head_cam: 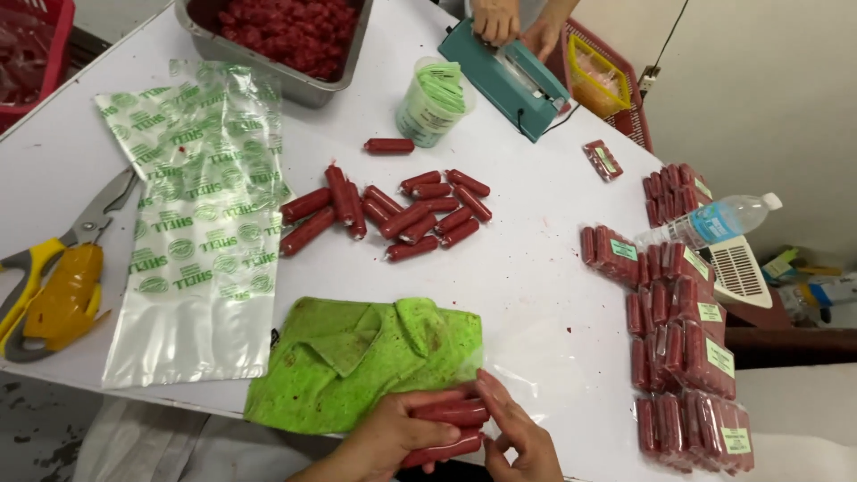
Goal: The person packages meat sticks by hand, placing several sticks into plastic bags, applying a label to the bags, and stacking the completed packages.
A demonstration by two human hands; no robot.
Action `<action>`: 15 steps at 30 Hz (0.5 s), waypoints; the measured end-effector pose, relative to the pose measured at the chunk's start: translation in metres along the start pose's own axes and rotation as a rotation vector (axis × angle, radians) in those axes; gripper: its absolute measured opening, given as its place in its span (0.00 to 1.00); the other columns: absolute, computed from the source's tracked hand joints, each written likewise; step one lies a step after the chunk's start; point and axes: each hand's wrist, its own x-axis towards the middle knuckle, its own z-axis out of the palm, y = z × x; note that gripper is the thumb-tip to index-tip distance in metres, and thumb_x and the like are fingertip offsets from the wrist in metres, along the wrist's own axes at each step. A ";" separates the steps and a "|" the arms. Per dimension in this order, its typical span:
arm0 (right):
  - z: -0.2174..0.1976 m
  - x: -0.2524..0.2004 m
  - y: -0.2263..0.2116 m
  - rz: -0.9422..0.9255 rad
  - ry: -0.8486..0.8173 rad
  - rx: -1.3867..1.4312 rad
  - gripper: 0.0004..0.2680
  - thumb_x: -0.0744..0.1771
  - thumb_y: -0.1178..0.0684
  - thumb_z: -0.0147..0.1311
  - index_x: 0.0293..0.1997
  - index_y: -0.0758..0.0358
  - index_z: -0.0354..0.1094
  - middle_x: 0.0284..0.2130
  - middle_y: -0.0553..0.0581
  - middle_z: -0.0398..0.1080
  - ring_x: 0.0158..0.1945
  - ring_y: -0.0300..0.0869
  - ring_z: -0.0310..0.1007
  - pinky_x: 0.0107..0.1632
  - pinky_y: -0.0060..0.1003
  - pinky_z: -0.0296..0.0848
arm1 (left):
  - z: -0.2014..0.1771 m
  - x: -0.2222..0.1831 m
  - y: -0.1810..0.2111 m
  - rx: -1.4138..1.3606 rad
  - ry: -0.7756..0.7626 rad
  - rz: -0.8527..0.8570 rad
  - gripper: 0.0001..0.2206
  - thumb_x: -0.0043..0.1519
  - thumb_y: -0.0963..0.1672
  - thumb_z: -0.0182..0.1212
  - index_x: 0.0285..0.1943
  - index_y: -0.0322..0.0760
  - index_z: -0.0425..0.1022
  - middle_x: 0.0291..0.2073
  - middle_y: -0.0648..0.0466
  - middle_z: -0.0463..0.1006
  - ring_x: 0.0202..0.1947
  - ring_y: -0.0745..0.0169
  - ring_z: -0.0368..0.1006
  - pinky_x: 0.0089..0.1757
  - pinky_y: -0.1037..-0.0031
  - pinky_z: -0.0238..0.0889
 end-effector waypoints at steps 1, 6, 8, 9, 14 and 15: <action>0.002 0.003 -0.004 -0.092 0.016 -0.129 0.31 0.56 0.71 0.42 0.67 0.56 0.61 0.68 0.60 0.60 0.72 0.48 0.58 0.37 0.21 0.74 | -0.002 0.006 -0.008 0.163 0.051 0.126 0.29 0.49 0.37 0.70 0.65 0.39 0.79 0.50 0.47 0.82 0.37 0.56 0.82 0.19 0.80 0.66; 0.030 0.005 -0.004 -0.319 0.020 -0.592 0.28 0.60 0.67 0.44 0.70 0.59 0.57 0.68 0.55 0.60 0.74 0.55 0.53 0.65 0.40 0.68 | -0.011 0.023 -0.032 0.980 0.255 0.563 0.16 0.46 0.46 0.74 0.45 0.58 0.85 0.36 0.61 0.79 0.34 0.67 0.77 0.38 0.77 0.69; 0.038 0.004 0.002 -0.266 0.039 -0.744 0.35 0.54 0.69 0.42 0.72 0.53 0.54 0.71 0.47 0.55 0.75 0.47 0.50 0.55 0.32 0.75 | 0.004 0.006 -0.006 0.352 0.252 0.477 0.26 0.49 0.39 0.71 0.58 0.56 0.81 0.60 0.56 0.82 0.51 0.68 0.82 0.50 0.79 0.76; 0.041 0.007 0.003 -0.261 0.040 -0.741 0.35 0.54 0.69 0.42 0.72 0.53 0.54 0.71 0.47 0.55 0.75 0.47 0.50 0.55 0.32 0.75 | -0.001 0.016 -0.011 0.354 0.253 0.472 0.26 0.49 0.39 0.71 0.58 0.56 0.81 0.60 0.56 0.82 0.51 0.68 0.82 0.50 0.79 0.76; 0.067 0.014 -0.009 -0.321 0.252 -0.541 0.27 0.62 0.67 0.41 0.72 0.64 0.51 0.72 0.62 0.52 0.76 0.56 0.51 0.71 0.40 0.62 | 0.001 0.029 -0.010 1.074 0.370 0.704 0.14 0.55 0.42 0.57 0.49 0.46 0.81 0.30 0.58 0.71 0.28 0.62 0.73 0.32 0.71 0.67; 0.067 0.016 -0.013 -0.309 0.262 -0.536 0.27 0.62 0.67 0.41 0.72 0.64 0.51 0.72 0.62 0.52 0.76 0.56 0.51 0.71 0.40 0.62 | -0.001 0.029 -0.011 1.085 0.361 0.694 0.14 0.55 0.42 0.57 0.49 0.46 0.81 0.30 0.58 0.71 0.28 0.62 0.73 0.32 0.71 0.67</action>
